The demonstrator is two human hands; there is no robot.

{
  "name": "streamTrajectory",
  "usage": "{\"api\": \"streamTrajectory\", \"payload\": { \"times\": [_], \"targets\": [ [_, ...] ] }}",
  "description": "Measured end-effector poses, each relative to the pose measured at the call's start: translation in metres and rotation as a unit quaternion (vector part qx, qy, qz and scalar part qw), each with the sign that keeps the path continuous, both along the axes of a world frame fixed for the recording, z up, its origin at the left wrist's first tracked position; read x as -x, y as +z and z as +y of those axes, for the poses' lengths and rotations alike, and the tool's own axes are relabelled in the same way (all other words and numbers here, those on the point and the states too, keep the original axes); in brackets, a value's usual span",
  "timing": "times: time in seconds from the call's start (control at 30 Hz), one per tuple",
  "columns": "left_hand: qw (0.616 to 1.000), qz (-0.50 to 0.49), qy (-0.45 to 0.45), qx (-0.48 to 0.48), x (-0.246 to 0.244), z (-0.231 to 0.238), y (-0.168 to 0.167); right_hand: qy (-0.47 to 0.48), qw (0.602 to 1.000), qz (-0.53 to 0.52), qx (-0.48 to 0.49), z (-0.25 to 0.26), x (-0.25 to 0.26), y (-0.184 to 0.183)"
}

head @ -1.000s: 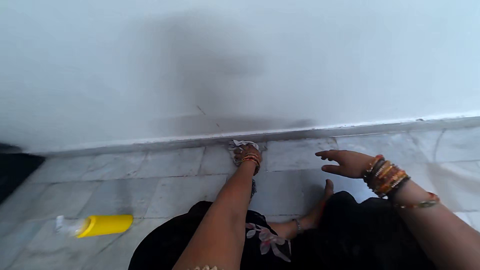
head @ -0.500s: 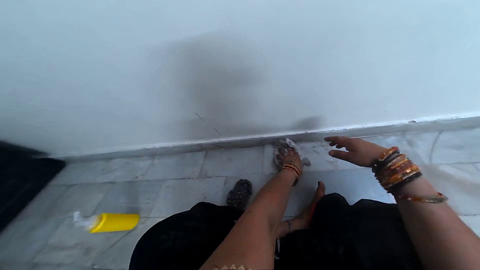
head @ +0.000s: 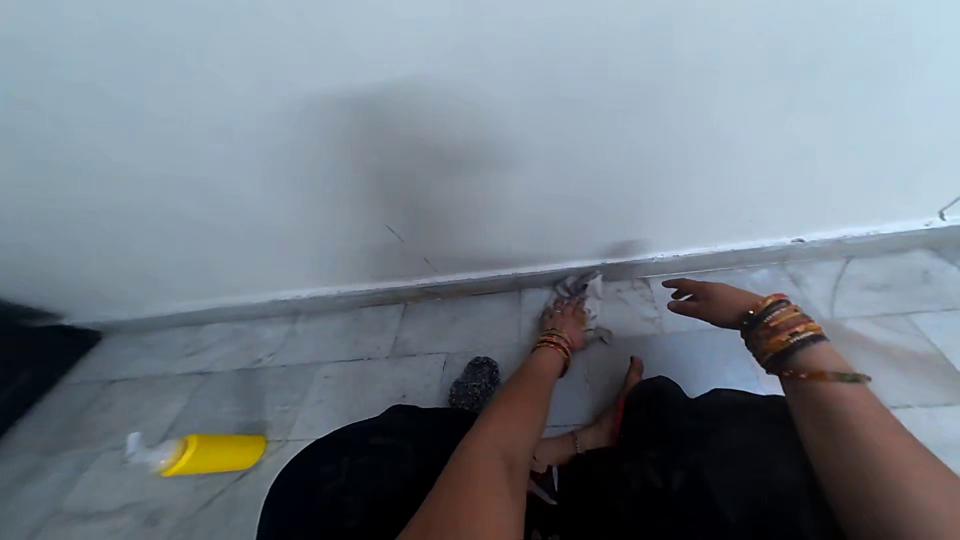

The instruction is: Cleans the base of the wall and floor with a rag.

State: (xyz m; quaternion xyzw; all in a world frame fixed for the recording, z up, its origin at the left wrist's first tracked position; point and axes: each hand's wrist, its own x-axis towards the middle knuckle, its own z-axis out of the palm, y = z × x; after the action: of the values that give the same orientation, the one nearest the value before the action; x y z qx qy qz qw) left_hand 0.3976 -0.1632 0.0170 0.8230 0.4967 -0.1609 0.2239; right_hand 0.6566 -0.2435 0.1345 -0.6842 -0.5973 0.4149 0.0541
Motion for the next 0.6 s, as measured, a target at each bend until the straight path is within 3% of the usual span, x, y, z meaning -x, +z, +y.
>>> {"api": "streamTrajectory", "payload": {
  "times": [0.17, 0.33, 0.43, 0.6],
  "targets": [
    [0.993, 0.045, 0.102, -0.038, 0.072, 0.027, 0.007, -0.04, 0.999, 0.018, -0.031, -0.011, -0.011, 0.011],
    [0.958, 0.086, 0.27, -0.04, 0.135, 0.051, -0.001, -0.261, 0.959, 0.006, -0.111, -0.028, -0.061, 0.021],
    [0.942, 0.133, 0.306, -0.034, 0.108, 0.059, -0.009, -0.349, 0.926, 0.041, -0.136, -0.028, -0.073, 0.023],
    [0.966, 0.101, 0.233, -0.05, -0.013, 0.03, -0.009, -0.28, 0.944, 0.076, -0.16, -0.007, -0.06, 0.022]
  ]
}}
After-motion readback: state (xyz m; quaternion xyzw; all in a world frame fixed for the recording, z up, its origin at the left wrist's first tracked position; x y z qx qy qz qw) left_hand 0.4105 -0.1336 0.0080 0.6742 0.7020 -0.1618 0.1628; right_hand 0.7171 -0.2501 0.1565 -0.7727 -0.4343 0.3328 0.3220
